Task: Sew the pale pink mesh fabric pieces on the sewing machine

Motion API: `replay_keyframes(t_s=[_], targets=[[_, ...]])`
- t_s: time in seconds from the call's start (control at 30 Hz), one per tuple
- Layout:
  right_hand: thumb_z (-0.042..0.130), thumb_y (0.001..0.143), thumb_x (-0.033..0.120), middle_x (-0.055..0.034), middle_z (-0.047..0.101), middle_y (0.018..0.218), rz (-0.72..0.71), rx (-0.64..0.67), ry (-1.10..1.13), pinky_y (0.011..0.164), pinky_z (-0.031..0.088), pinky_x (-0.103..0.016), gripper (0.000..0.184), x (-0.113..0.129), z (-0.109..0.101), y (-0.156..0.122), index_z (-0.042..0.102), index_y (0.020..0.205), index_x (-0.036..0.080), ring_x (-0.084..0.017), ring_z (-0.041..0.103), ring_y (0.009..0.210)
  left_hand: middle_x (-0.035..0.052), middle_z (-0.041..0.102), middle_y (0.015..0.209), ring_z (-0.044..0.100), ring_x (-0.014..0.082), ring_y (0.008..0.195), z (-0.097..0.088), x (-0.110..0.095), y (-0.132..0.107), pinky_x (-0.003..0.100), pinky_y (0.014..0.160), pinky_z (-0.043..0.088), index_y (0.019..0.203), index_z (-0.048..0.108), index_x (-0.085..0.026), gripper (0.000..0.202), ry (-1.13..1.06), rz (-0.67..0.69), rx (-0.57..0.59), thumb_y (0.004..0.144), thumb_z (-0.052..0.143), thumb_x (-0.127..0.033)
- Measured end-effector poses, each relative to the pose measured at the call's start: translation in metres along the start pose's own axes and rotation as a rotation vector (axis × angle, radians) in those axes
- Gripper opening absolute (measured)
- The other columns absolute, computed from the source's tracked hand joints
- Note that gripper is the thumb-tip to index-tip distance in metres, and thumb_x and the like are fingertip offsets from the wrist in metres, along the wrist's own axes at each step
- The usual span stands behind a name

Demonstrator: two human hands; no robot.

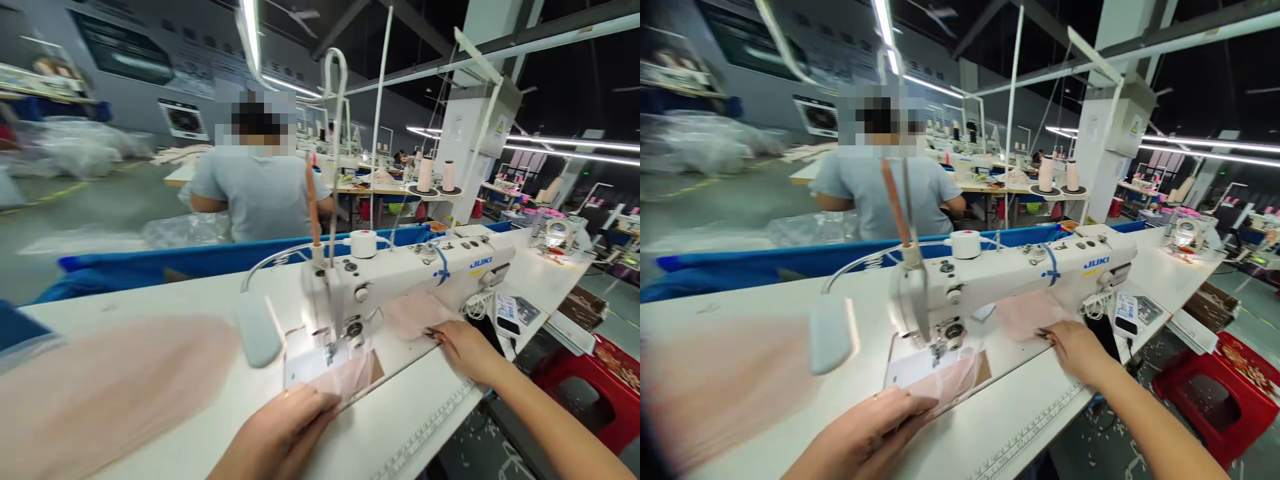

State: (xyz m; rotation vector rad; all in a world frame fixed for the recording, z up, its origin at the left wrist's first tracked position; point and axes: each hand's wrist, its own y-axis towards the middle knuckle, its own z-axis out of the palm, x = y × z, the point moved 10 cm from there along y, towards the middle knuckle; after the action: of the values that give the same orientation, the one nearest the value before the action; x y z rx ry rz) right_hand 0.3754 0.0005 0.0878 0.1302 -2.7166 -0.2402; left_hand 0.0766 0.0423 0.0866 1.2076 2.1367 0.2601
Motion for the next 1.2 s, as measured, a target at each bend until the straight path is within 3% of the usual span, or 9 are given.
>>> replay_keyframes(t_s=[0.13, 0.23, 0.37, 0.47, 0.6, 0.83, 0.93, 1.07, 1.2], targets=[[0.035, 0.114, 0.026, -0.0130, 0.079, 0.115, 0.043, -0.006, 0.114, 0.088, 0.056, -0.038, 0.036, -0.007, -0.003, -0.016, 0.065, 0.133, 0.018, -0.027, 0.077, 0.100, -0.0030, 0.073, 0.072, 0.071, 0.0172, 0.065, -0.004, -0.002, -0.002, 0.024, 0.059, 0.050, 0.079, 0.070, -0.027, 0.037, 0.040, -0.011, -0.082, 0.109, 0.048, -0.033], [0.047, 0.112, 0.039, -0.0034, 0.075, 0.091, 0.083, 0.056, 0.185, 0.075, 0.052, -0.033, 0.033, -0.001, -0.001, -0.027, 0.067, 0.131, 0.022, -0.024, 0.071, 0.082, -0.0018, 0.070, 0.068, 0.066, 0.0176, 0.061, -0.005, -0.005, -0.003, 0.025, 0.057, 0.045, 0.074, 0.064, -0.025, 0.040, 0.089, -0.014, -0.097, 0.108, 0.045, -0.030], [0.063, 0.104, 0.044, 0.0018, 0.065, 0.084, 0.087, 0.163, 0.307, 0.072, 0.044, -0.029, 0.022, 0.038, 0.003, -0.036, 0.069, 0.112, 0.025, -0.020, 0.061, 0.078, -0.0003, 0.068, 0.067, 0.064, 0.0187, 0.061, -0.011, -0.009, 0.000, 0.026, 0.056, 0.043, 0.072, 0.061, -0.025, 0.039, 0.136, -0.080, -0.063, 0.108, 0.046, -0.028], [0.069, 0.102, 0.041, 0.0031, 0.066, 0.082, 0.010, 0.227, 0.340, 0.069, 0.041, -0.027, 0.020, 0.084, 0.015, -0.032, 0.069, 0.116, 0.027, -0.019, 0.061, 0.074, 0.0001, 0.070, 0.069, 0.065, 0.0187, 0.062, -0.016, -0.012, 0.002, 0.026, 0.056, 0.045, 0.077, 0.065, -0.025, 0.034, 0.103, -0.096, -0.058, 0.107, 0.049, -0.029], [0.072, 0.104, 0.041, -0.0021, 0.077, 0.089, -0.182, 0.135, 0.159, 0.071, 0.041, -0.030, 0.018, 0.131, 0.037, -0.015, 0.070, 0.112, 0.025, -0.023, 0.070, 0.080, -0.0001, 0.071, 0.070, 0.065, 0.0185, 0.062, -0.020, -0.011, 0.003, 0.026, 0.057, 0.046, 0.081, 0.068, -0.026, 0.032, 0.014, -0.099, -0.067, 0.107, 0.051, -0.032], [0.069, 0.109, 0.040, -0.0094, 0.081, 0.091, -0.221, 0.030, -0.169, 0.069, 0.040, -0.032, 0.019, 0.156, 0.075, 0.010, 0.068, 0.105, 0.021, -0.029, 0.076, 0.078, -0.0010, 0.073, 0.074, 0.069, 0.0188, 0.068, -0.019, -0.008, 0.002, 0.026, 0.062, 0.049, 0.085, 0.073, -0.026, 0.032, -0.088, -0.186, -0.024, 0.106, 0.053, -0.039], [0.061, 0.113, 0.038, -0.0072, 0.080, 0.087, -0.235, 0.001, -0.132, 0.068, 0.040, -0.032, 0.020, 0.149, 0.074, 0.009, 0.068, 0.102, 0.023, -0.027, 0.075, 0.075, -0.0003, 0.072, 0.072, 0.067, 0.0193, 0.066, -0.015, -0.002, 0.001, 0.027, 0.062, 0.048, 0.081, 0.072, -0.025, 0.036, -0.139, -0.251, 0.014, 0.104, 0.051, -0.043], [0.059, 0.113, 0.035, -0.0073, 0.077, 0.085, -0.104, -0.027, -0.145, 0.072, 0.045, -0.033, 0.020, 0.097, 0.057, 0.003, 0.070, 0.102, 0.023, -0.027, 0.072, 0.075, -0.0020, 0.057, 0.063, 0.059, 0.0204, 0.064, -0.005, 0.035, -0.001, 0.028, 0.060, 0.042, 0.073, 0.063, -0.024, 0.038, -0.141, -0.481, 0.064, 0.099, 0.048, -0.048], [0.071, 0.103, 0.037, -0.0174, 0.076, 0.117, -0.073, -0.113, -0.103, 0.094, 0.053, -0.049, 0.023, 0.073, 0.028, 0.001, 0.075, 0.119, 0.021, -0.038, 0.070, 0.108, -0.0040, 0.044, 0.061, 0.049, 0.0196, 0.062, -0.003, 0.069, 0.004, 0.029, 0.059, 0.036, 0.075, 0.064, -0.024, 0.033, -0.114, -0.644, 0.036, 0.093, 0.048, -0.046]])
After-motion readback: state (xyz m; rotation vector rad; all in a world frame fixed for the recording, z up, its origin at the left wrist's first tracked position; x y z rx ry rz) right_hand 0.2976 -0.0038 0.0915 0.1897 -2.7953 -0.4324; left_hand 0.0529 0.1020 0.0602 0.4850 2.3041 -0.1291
